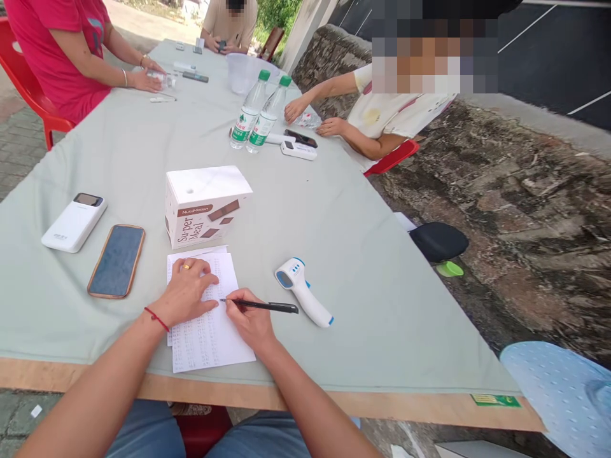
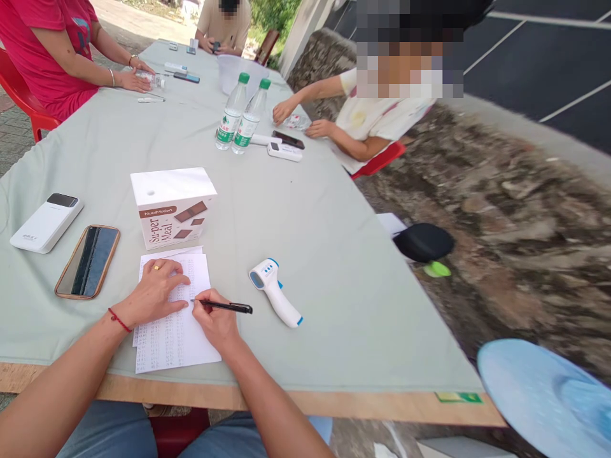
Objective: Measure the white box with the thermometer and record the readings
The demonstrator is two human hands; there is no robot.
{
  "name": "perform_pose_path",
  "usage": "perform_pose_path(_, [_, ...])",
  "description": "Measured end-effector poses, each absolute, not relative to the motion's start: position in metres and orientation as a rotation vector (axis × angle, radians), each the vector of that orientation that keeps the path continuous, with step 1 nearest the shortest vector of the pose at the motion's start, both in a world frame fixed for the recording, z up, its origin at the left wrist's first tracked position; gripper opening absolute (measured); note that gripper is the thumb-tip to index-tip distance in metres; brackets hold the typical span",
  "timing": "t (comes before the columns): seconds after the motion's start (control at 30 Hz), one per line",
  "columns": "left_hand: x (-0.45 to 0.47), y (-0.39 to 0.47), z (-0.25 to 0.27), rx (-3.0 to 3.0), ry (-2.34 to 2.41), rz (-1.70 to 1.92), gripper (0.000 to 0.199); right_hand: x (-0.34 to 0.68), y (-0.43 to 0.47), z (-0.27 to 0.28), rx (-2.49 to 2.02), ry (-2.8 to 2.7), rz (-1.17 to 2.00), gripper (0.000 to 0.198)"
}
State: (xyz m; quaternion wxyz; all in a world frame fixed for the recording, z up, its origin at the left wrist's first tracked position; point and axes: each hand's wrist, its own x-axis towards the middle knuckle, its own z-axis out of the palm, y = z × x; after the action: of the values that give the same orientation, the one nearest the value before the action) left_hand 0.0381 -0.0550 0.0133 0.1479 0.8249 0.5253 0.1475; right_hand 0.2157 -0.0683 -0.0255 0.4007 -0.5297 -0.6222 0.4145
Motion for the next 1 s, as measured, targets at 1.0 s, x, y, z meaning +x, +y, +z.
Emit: perform_pose_path(1.0, [0.0372, -0.0552, 0.0147, 2.362, 1.493, 0.433, 0.033, 0.2159, -0.0682, -0.0241, -1.374, -1.533, 1.03, 0.01])
